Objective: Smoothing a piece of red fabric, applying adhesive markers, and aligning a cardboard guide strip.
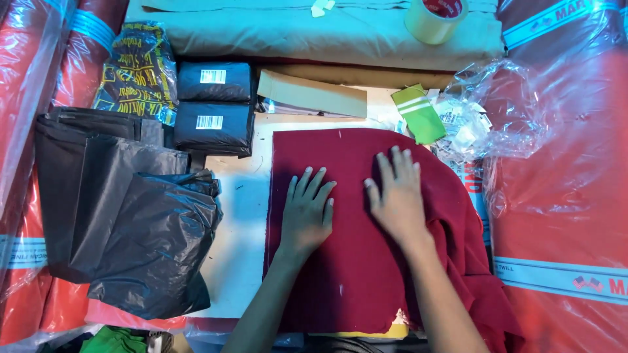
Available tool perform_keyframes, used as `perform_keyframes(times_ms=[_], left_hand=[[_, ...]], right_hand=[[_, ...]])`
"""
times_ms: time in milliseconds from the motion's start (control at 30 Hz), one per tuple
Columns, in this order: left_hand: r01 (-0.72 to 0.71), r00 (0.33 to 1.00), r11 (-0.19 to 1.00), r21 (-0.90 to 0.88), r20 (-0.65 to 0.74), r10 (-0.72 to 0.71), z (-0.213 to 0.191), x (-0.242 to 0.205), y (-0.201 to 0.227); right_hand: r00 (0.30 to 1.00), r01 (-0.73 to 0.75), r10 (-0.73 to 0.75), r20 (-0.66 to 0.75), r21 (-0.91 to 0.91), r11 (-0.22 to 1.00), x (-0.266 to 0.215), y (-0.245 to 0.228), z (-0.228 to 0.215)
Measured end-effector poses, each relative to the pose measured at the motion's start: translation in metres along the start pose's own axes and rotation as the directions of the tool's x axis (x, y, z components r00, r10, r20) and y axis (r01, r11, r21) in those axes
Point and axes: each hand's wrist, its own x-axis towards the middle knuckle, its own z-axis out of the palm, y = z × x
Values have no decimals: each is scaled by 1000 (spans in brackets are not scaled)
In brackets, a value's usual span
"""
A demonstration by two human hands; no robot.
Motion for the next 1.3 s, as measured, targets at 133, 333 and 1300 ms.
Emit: perform_keyframes(times_ms=[133,333,1300], left_hand=[[24,999,996,83,-35,-21,-10,6,9],[30,1000,992,120,5,-31,-9,4,0],[73,997,985,155,-42,-67,6,33,-3]], right_hand=[[997,73,-73,-10,-8,997,-26,-21,6],[992,57,-42,115,-128,990,-28,-22,14],[979,62,-52,-195,45,997,26,-17,47]])
